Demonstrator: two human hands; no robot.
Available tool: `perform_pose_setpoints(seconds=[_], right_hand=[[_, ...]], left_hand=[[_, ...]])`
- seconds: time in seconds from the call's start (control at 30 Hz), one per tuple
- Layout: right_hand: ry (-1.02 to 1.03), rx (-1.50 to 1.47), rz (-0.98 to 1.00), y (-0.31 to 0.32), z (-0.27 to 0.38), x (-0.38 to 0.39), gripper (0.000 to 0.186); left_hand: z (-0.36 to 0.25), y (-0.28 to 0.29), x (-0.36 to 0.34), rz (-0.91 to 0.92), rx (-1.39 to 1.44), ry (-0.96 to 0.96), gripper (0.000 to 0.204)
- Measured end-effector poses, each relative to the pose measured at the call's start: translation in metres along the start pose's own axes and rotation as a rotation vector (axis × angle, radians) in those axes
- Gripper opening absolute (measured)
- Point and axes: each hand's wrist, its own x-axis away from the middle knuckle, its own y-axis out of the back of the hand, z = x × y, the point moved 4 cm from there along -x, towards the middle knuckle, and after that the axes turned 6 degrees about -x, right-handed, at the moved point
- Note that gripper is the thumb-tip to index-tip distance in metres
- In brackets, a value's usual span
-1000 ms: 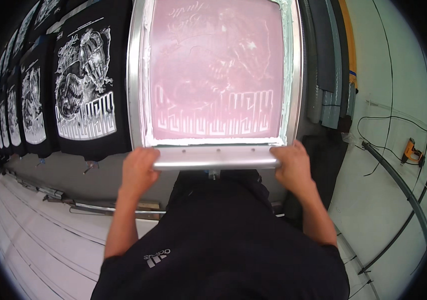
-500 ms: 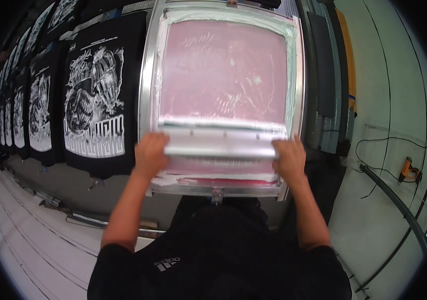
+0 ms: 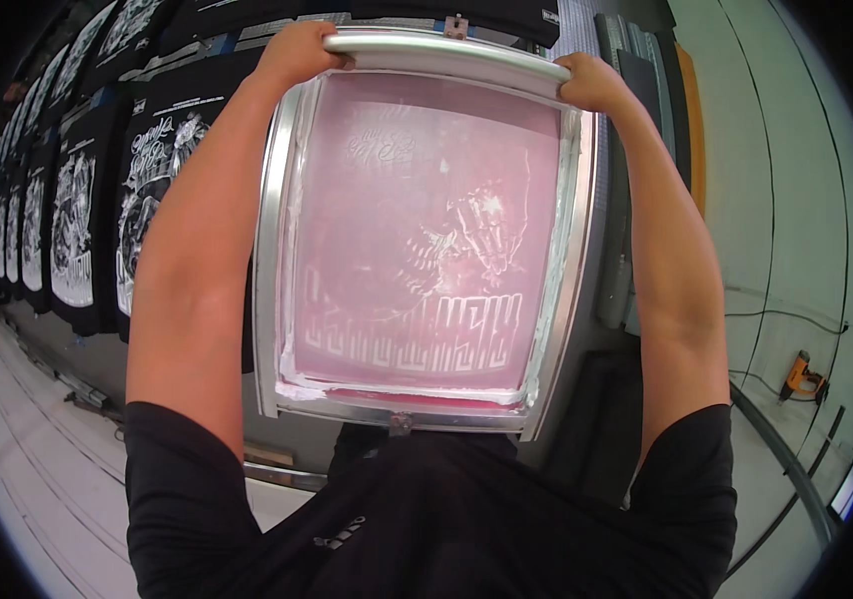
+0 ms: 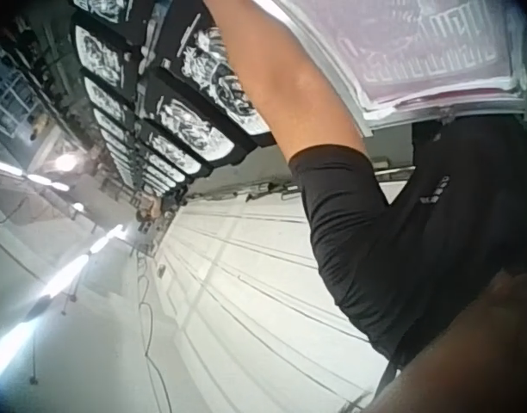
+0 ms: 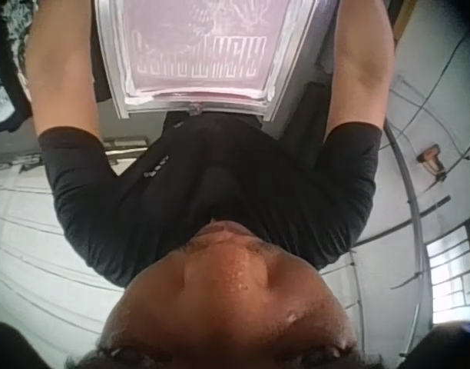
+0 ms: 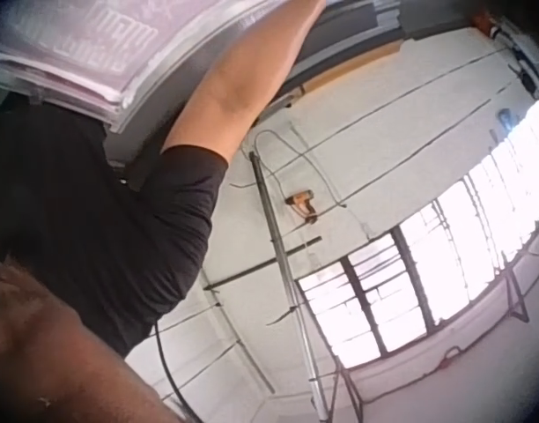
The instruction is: Manually screen printing white ink onto black t-shirts using a squeegee and screen frame.
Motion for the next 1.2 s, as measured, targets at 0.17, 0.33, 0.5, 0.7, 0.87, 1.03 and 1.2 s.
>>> perform_pose_setpoints(seconds=[0.17,0.33,0.5,0.7,0.87,1.03,1.2], right_hand=[[0.04,-0.094,-0.018,0.026,-0.007,-0.015,0.049],[0.002,-0.108,0.105,0.013,-0.027,-0.039,0.049],[0.119,0.04,0.159,-0.001,0.043,-0.063,0.05],[0.1,-0.012,-0.083,-0.032,0.083,-0.048,0.052],[0.22,0.017,0.025,-0.056,0.089,0.037,0.051],[0.104,-0.051,0.135,-0.094,0.178,0.224,0.045],[0.137,-0.195,0.008,-0.144,0.238,0.4,0.03]], left_hand=[[-0.05,0.02,0.13,-0.714,0.212,-0.074,0.031],[-0.128,-0.098,0.397,0.954,0.64,0.022,0.039],[-0.196,-0.201,0.54,0.965,1.142,0.42,0.044],[-0.195,-0.215,0.543,0.833,1.239,0.448,0.039],[-0.199,-0.21,0.53,0.654,1.25,0.345,0.043],[-0.199,-0.203,0.522,0.632,1.207,0.332,0.035],[-0.201,-0.219,0.52,0.691,1.165,0.356,0.037]])
